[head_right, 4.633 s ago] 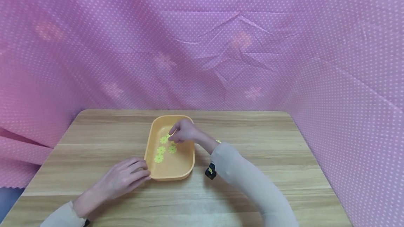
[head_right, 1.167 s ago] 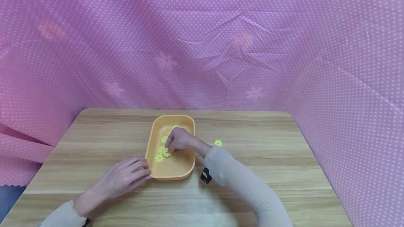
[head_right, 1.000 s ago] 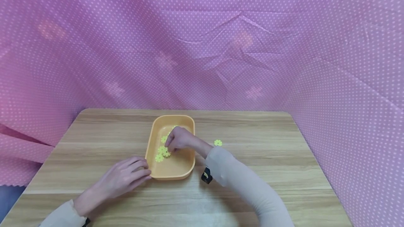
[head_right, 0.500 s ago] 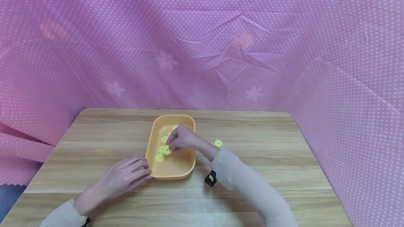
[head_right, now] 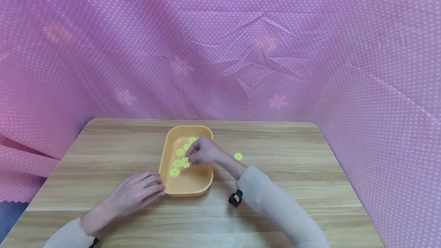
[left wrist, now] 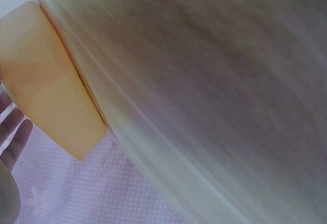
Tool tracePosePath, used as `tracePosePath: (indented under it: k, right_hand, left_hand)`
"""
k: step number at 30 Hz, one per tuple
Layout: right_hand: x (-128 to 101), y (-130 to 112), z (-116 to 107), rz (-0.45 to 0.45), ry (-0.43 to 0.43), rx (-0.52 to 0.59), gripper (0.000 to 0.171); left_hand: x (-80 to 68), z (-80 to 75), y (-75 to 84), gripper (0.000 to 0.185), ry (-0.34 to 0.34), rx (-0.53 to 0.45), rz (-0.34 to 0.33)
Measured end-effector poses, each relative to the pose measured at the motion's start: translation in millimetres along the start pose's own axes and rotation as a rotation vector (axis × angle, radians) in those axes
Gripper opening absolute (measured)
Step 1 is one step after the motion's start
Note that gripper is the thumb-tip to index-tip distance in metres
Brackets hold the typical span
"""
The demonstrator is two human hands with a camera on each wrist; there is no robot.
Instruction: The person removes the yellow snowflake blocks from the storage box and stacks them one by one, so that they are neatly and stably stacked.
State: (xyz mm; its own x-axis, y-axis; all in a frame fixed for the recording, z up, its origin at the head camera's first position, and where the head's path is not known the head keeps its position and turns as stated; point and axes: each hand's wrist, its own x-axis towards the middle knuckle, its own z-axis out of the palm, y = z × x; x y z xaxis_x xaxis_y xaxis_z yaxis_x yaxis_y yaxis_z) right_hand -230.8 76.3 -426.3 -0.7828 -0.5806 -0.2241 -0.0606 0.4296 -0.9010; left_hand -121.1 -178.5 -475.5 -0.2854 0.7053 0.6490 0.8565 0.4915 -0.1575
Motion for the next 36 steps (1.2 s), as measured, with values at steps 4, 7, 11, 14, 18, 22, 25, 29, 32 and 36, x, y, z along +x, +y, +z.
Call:
tracePosePath:
  k: [4, 7, 11, 14, 18, 22, 25, 29, 32, 36]
  right_hand:
    - [-3.9, 0.3, -3.0, 0.009, 0.007, 0.033, 0.016]
    - [-8.3, -0.7, -5.8, 0.013, 0.013, 0.056, 0.017]
    - [-15.3, -1.9, -10.9, 0.007, 0.03, 0.069, 0.019]
    - [-19.7, -0.3, -15.5, 0.0, 0.052, 0.09, 0.021]
    - [-26.0, 2.4, -22.2, -0.001, 0.074, 0.131, 0.024]
    - [-32.5, 5.6, -29.8, -0.01, 0.096, 0.156, 0.024]
    - [-36.1, 9.8, -35.9, -0.019, 0.117, 0.17, 0.025]
    - [-40.5, 16.6, -44.1, -0.023, 0.147, 0.195, 0.025]
    - [-44.1, 20.4, -49.7, -0.02, 0.167, 0.216, 0.026]
    - [-49.2, 24.4, -56.4, -0.024, 0.187, 0.236, 0.027]
  left_hand:
    - [0.1, -0.8, 0.2, 0.014, -0.002, 0.002, 0.0]
    - [0.3, -0.6, 0.3, 0.014, 0.001, 0.003, 0.002]
    - [0.1, 0.4, 0.3, 0.014, 0.008, 0.005, 0.004]
    - [-0.2, 1.0, 0.3, 0.015, 0.014, 0.01, 0.007]
    - [-0.5, 1.1, 0.4, 0.016, 0.02, 0.015, 0.008]
    - [-0.3, 0.7, 0.6, 0.015, 0.019, 0.013, 0.005]
    - [0.0, 0.4, 0.2, 0.014, 0.018, 0.013, 0.005]
    - [0.1, 0.4, -0.3, 0.013, 0.022, 0.015, 0.009]
    - [-0.1, 0.6, -0.6, 0.013, 0.024, 0.013, 0.01]
    - [-0.7, 0.5, -0.6, 0.013, 0.02, 0.011, 0.008]
